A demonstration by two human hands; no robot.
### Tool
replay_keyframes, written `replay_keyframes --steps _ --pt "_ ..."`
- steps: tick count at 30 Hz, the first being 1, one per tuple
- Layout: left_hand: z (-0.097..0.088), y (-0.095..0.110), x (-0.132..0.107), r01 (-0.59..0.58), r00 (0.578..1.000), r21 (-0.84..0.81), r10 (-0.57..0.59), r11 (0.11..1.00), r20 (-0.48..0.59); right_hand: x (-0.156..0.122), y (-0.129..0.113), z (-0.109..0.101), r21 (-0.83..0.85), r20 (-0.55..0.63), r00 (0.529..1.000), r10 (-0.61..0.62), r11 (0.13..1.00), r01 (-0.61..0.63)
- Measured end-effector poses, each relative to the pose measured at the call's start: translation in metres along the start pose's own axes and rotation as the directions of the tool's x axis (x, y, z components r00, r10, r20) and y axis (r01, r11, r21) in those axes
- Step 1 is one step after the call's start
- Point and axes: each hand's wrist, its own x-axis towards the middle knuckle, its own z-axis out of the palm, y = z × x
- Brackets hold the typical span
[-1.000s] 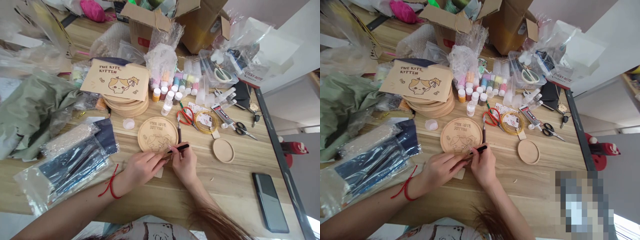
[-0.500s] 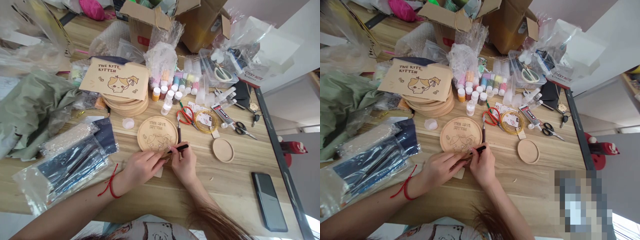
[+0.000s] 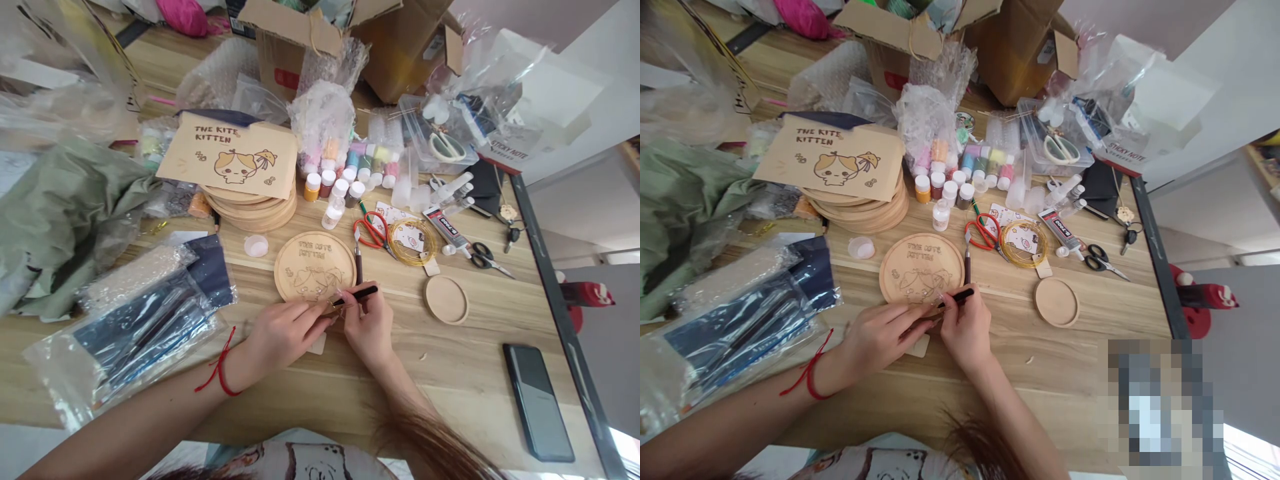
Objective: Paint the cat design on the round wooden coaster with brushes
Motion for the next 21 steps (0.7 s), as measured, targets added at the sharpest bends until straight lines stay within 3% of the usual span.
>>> replay_keyframes --steps 21 --pt "0.0008 -0.0021 -0.0015 -0.007 1.0 0.0 0.007 1.0 0.014 0.0012 0.0018 0.0076 -0.002 -0.047 0.999 0.014 1.0 -0.014"
